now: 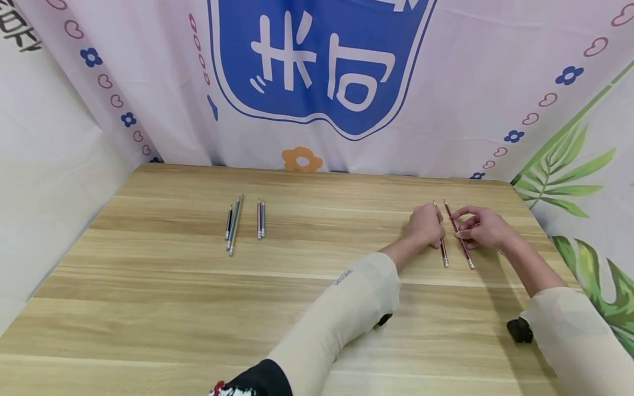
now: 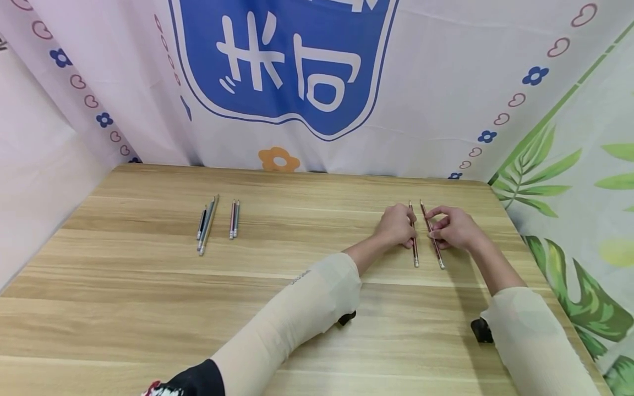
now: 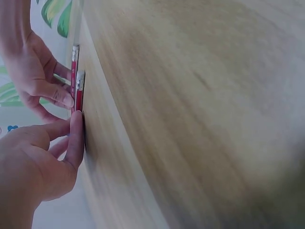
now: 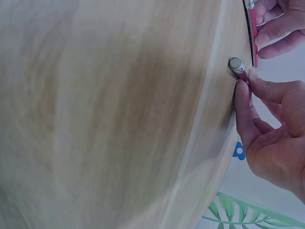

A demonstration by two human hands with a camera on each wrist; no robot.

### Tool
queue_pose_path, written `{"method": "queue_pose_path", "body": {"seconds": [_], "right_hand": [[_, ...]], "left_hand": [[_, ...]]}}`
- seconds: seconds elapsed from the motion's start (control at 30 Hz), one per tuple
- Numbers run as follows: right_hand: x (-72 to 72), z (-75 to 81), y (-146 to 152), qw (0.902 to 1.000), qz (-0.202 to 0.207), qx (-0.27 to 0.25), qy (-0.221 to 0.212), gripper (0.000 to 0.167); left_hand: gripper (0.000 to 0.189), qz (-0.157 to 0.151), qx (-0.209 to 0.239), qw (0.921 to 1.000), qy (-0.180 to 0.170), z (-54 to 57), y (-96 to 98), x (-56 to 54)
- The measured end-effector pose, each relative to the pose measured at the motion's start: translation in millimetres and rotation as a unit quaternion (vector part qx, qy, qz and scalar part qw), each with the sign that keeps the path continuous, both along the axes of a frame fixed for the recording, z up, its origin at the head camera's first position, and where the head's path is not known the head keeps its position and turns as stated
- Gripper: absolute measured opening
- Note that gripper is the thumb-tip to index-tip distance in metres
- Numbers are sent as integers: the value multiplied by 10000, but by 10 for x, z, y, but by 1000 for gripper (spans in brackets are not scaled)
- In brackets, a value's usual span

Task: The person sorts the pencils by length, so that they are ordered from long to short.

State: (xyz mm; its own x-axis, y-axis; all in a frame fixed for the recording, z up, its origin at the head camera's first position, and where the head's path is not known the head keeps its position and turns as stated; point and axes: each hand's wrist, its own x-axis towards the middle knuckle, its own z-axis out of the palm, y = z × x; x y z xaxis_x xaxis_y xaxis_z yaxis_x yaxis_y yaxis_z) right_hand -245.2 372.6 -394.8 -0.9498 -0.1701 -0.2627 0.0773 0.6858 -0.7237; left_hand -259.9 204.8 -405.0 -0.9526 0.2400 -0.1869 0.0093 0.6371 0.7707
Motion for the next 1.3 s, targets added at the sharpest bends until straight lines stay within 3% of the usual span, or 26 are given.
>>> {"method": "queue_pose_path", "body": {"seconds": [0.43, 0.7, 0.97, 1.13, 1.3], "right_hand": [[8, 12, -5, 10000, -22, 66, -57, 48], [9, 5, -10, 10000, -30, 61, -66, 48], [-4, 1, -7, 10000, -7, 41, -60, 47], [10, -2, -13, 10000, -11, 22, -51, 47], [10, -4, 3, 10000, 39, 64, -4, 46]], "left_hand": [[37, -78, 109, 9998, 170, -57, 22, 3], [37, 102, 730, 9973, -5, -81, -14, 25], [35, 168, 1738, 9835, -469, -89, -86, 16], [37, -19, 1912, 9800, -558, -52, -192, 44], [38, -553, 1853, 9801, -441, -5, -361, 48]]}}
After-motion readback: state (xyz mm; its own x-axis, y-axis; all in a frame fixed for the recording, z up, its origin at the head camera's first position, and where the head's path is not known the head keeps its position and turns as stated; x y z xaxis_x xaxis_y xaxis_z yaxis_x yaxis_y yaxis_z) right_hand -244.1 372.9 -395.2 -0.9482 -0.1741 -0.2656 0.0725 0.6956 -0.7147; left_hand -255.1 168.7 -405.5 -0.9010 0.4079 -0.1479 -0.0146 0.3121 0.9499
